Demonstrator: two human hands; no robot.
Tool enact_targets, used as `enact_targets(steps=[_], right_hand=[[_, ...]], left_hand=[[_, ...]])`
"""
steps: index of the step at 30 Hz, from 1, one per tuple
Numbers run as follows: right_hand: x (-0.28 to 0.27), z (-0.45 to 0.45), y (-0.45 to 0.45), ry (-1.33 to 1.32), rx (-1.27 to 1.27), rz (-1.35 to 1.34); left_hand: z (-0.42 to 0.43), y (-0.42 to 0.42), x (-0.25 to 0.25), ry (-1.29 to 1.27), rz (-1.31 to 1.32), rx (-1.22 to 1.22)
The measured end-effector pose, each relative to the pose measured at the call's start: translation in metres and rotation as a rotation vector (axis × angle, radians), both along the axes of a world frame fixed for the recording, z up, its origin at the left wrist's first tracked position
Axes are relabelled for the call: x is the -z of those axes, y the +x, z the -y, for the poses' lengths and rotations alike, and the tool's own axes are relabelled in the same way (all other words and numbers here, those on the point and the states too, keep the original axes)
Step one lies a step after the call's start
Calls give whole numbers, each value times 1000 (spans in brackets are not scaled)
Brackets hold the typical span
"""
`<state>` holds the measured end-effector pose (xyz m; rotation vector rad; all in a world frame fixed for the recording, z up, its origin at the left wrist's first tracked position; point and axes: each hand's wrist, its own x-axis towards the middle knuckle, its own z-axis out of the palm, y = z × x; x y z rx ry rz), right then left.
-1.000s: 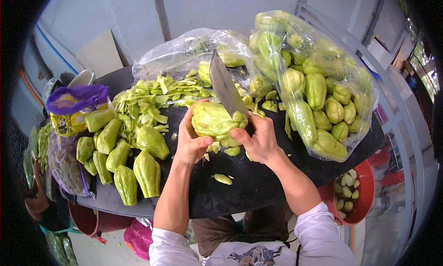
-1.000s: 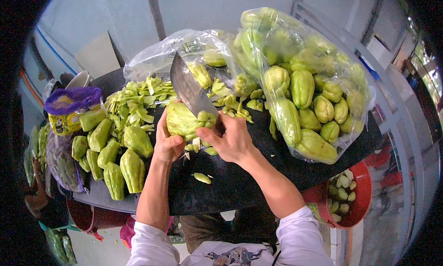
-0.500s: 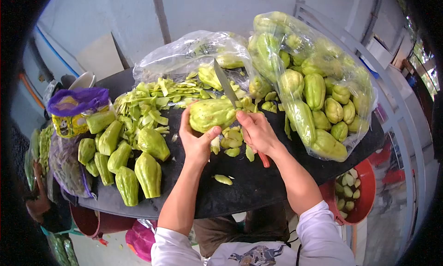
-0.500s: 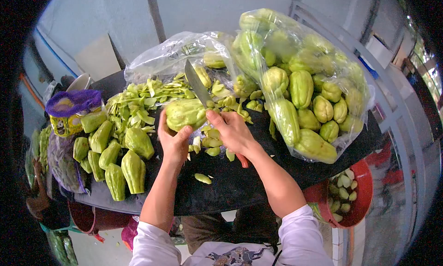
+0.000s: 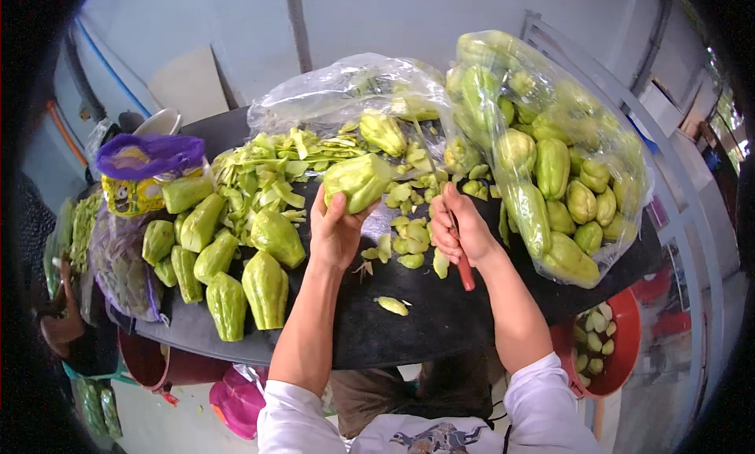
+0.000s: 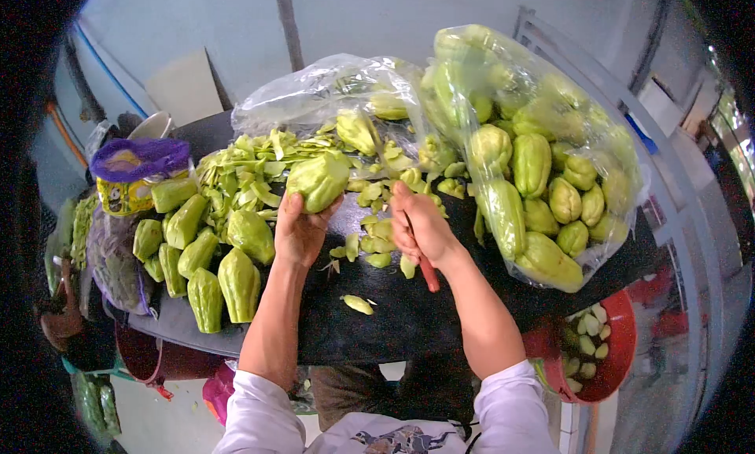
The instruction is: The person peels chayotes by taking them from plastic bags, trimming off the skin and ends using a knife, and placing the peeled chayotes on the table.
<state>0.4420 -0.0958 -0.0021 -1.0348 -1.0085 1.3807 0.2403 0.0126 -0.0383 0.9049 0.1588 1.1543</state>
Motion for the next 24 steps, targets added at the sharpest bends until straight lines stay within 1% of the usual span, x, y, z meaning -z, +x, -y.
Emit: enact_targets(steps=[2,4,6,8,10,11,12,14,15,16,17,18,19,20,21,22,23,24], right_hand=[[6,-3,3,11,100,219],[10,-6,10,34,60,210],[12,-5,9,82,117,190],[6,-4,8,74,131,206],[4,-5,8,83,269,334],[1,-5,6,71,300,243],[1,-6,8,70,301,242],[3,-8,11,58,400,531],[5,-9,12,51,449,677],[8,-10,13,50,450,677],[13,-12,13,95,448,694],[10,-12,10,141,445,710],[7,-10,7,141,444,710],[2,-7,2,178,431,629],[-3,-5,-4,215,418,547],[-3,-5,-7,216,417,547],[-2,-5,-8,241,392,620],[-1,-4,-10,265,367,693]], left_hand=[[-3,-4,4,-32,29,5],[-2,-2,4,-70,86,16],[0,-3,3,-16,7,41],[2,-4,3,-4,-47,62],[6,-3,2,11,-102,86],[8,-2,1,-92,-71,108],[10,-1,1,-196,-39,131],[11,-1,2,-172,-78,153],[12,-1,1,-294,-50,222],[12,-2,1,-416,-21,290],[12,-1,1,-374,-29,355],[12,-1,0,-374,-28,356],[12,0,-1,-420,10,368],[13,0,-2,-466,48,378],[14,1,-4,-467,48,375],[15,2,-7,-446,16,313],[17,3,-10,-424,-16,253],[18,5,-14,-426,-17,253]])
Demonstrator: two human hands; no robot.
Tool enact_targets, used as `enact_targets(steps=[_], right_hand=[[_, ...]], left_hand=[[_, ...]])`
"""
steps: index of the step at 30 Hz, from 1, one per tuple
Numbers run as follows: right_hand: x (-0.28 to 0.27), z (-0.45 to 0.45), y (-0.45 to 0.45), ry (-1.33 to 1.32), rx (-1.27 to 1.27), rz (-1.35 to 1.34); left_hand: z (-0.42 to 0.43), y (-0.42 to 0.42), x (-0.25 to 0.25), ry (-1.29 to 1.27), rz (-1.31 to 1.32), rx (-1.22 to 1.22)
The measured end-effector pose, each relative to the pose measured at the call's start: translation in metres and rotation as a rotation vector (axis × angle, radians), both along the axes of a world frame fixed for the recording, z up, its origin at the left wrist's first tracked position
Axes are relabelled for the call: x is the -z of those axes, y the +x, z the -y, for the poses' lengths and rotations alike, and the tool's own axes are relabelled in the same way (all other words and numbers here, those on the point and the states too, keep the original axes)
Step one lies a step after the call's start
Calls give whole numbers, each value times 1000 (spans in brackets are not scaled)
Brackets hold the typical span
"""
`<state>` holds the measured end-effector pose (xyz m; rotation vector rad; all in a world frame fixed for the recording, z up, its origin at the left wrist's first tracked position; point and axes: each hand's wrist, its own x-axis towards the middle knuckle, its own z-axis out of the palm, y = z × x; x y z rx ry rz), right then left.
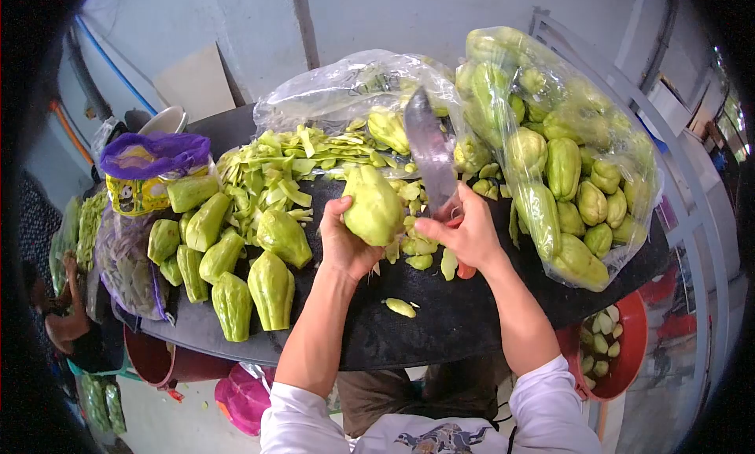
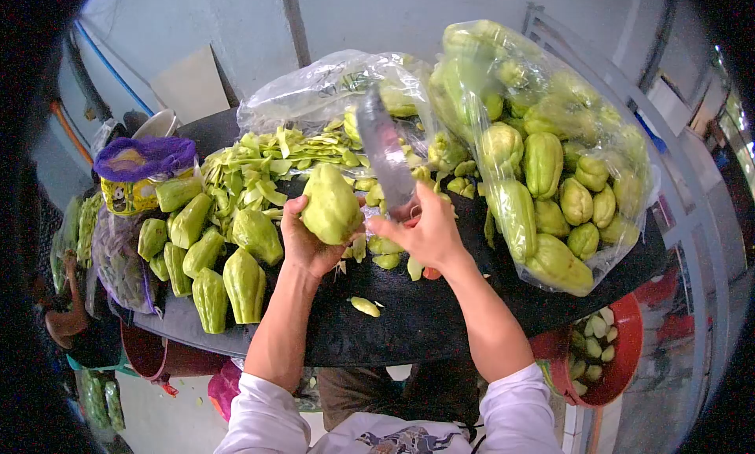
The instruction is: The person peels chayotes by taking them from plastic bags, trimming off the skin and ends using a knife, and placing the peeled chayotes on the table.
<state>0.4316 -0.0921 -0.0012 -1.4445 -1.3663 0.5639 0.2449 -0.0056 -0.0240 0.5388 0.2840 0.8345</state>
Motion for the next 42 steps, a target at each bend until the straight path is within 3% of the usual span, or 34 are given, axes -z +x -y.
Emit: enact_targets(steps=[2,4,9,12,25,42], right_hand=[[5,1,-8,-14,-13,-38],[8,0,-17,59,-19,124],[2,4,-32,113,-31,189],[4,5,-32,128,-3,228],[4,4,-24,180,66,326],[10,5,-24,234,103,506]], left_hand=[[2,2,-6,-144,11,-91],[1,0,-2,-150,13,-48],[5,-2,3,-159,61,45],[14,9,-2,-239,-2,-59],[23,16,-4,-248,18,62],[32,17,-8,-214,49,-49]])
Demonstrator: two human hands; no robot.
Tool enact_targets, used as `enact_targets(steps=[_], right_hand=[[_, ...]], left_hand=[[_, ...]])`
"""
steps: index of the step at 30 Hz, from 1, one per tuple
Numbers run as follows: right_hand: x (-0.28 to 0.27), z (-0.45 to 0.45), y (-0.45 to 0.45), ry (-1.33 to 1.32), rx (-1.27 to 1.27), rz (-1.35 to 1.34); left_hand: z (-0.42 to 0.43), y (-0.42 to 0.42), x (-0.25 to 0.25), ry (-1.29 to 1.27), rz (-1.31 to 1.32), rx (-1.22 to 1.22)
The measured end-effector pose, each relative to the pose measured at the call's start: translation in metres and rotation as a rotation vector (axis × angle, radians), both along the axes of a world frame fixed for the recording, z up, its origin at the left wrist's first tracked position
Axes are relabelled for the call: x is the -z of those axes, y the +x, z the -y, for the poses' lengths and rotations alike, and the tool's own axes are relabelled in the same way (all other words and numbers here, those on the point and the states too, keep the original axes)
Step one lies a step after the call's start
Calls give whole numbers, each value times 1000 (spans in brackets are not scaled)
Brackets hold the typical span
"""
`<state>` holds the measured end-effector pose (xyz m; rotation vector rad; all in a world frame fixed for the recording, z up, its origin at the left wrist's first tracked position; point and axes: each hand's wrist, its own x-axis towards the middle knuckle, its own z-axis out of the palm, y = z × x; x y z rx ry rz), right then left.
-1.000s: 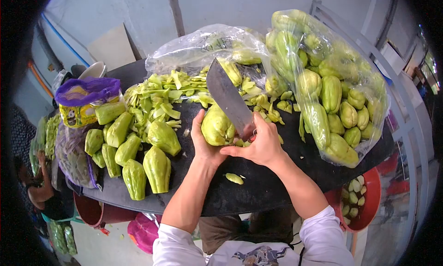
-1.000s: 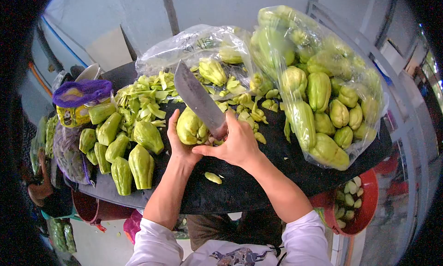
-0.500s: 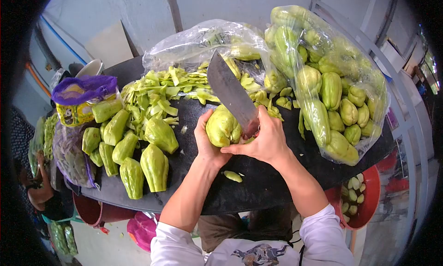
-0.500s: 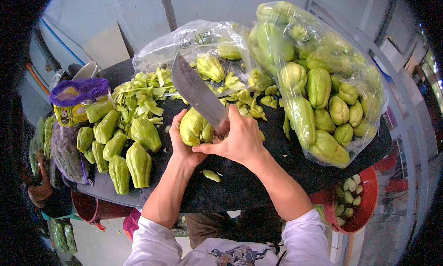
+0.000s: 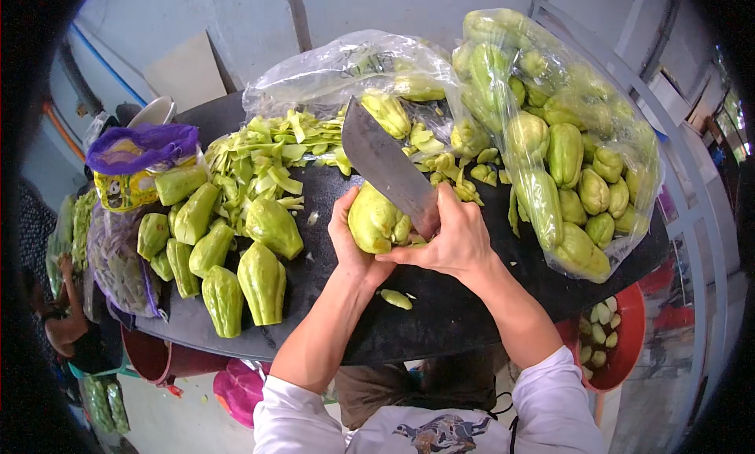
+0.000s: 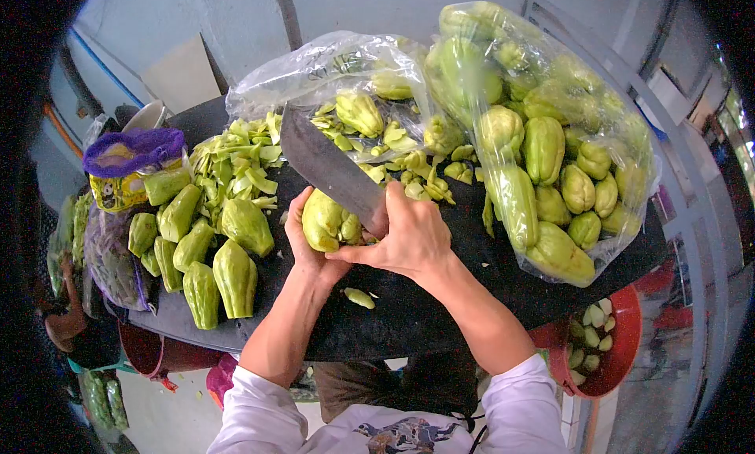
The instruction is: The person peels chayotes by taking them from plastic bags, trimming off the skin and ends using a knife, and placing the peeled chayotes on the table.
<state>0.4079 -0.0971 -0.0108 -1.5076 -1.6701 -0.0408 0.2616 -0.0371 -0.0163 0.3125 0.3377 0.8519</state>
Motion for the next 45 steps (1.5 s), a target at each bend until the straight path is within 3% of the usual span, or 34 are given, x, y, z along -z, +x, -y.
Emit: enact_targets(steps=[11,16,23,26,34,40,45], right_hand=[[5,1,-2,-70,1,4],[0,1,-2,-22,-17,33],[0,2,0,27,-16,132],[-5,5,-6,71,-29,195],[2,2,-8,63,-21,226],[9,-2,-13,-16,9,146],[-1,1,-9,98,-27,275]], left_hand=[[2,-1,2,12,68,-40],[0,-3,-9,-26,-124,11],[-1,-5,-6,-13,-129,58],[-5,-7,1,-4,-262,139],[4,1,-7,-133,-176,-40],[3,2,2,-23,-10,-152],[-6,1,-1,-92,-176,29]])
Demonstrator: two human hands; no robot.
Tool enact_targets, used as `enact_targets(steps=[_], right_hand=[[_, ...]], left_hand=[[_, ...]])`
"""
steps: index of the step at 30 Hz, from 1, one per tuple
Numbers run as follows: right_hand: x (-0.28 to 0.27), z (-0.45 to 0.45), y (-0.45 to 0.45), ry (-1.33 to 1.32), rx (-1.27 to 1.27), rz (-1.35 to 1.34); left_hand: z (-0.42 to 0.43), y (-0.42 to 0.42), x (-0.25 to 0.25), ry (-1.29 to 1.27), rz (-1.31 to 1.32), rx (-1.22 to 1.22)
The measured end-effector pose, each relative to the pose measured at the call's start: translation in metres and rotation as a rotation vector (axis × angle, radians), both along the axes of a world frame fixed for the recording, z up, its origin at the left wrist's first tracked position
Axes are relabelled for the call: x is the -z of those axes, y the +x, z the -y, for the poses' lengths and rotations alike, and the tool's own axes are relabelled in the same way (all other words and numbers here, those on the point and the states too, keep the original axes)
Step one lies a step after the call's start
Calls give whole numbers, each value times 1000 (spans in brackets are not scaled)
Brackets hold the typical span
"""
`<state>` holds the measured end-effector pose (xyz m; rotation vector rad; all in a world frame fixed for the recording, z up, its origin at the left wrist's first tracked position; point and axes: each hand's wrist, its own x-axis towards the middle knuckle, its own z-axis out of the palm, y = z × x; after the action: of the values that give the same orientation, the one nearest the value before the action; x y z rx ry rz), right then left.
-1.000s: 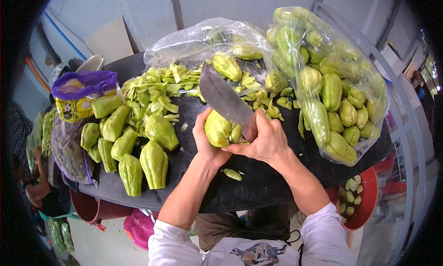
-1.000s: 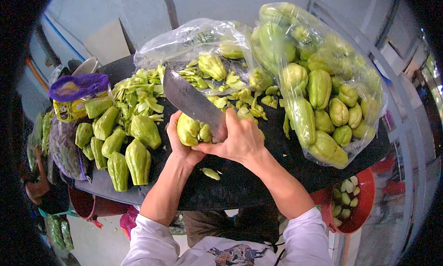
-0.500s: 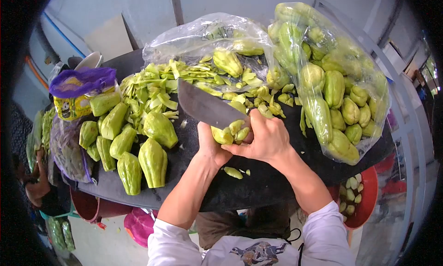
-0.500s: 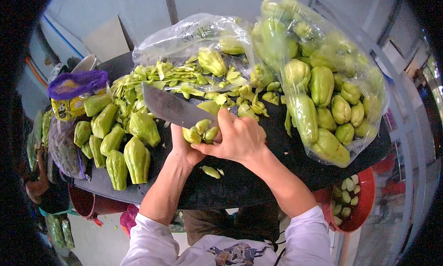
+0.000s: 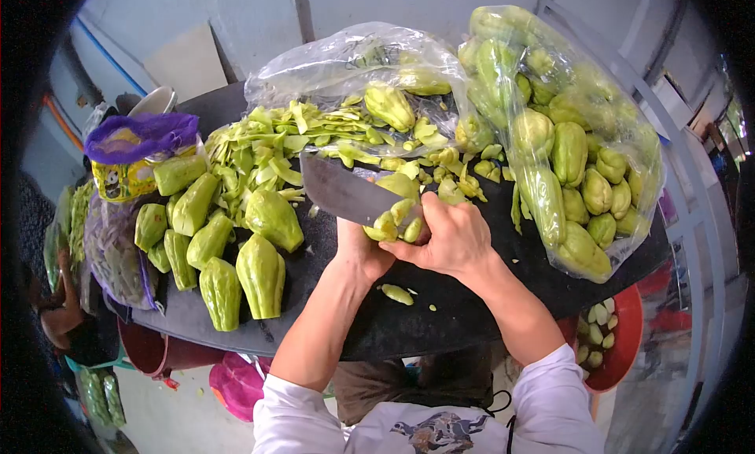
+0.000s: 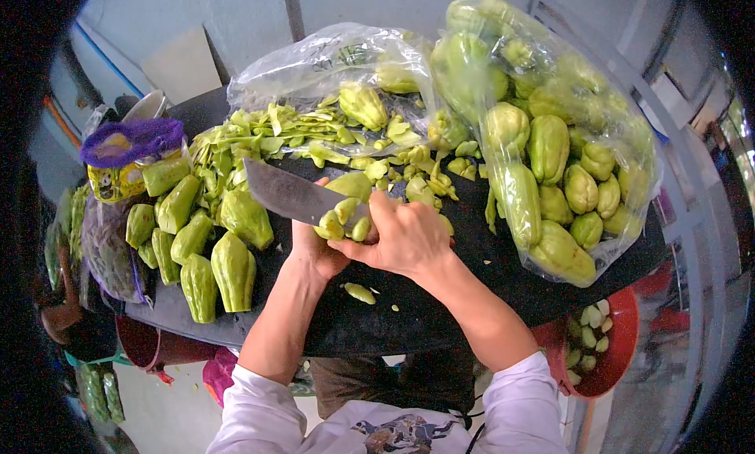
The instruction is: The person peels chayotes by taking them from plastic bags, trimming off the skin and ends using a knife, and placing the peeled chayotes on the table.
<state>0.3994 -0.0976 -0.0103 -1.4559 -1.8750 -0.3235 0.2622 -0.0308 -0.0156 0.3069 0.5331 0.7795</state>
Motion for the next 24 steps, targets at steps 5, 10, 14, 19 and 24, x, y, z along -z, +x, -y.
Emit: enact_targets(steps=[5,10,14,19,24], right_hand=[[3,-2,0,0,-5,26],[1,-2,6,-105,32,1],[5,-6,9,-255,-131,-488],[-1,-7,28,-268,-109,-584],[5,-14,33,-248,42,-579]], left_hand=[[-9,-2,9,2,-46,61],[-16,5,16,142,-60,-255],[-39,-26,24,184,246,-221],[-35,-20,17,161,233,-157],[-19,-10,2,36,130,-222]])
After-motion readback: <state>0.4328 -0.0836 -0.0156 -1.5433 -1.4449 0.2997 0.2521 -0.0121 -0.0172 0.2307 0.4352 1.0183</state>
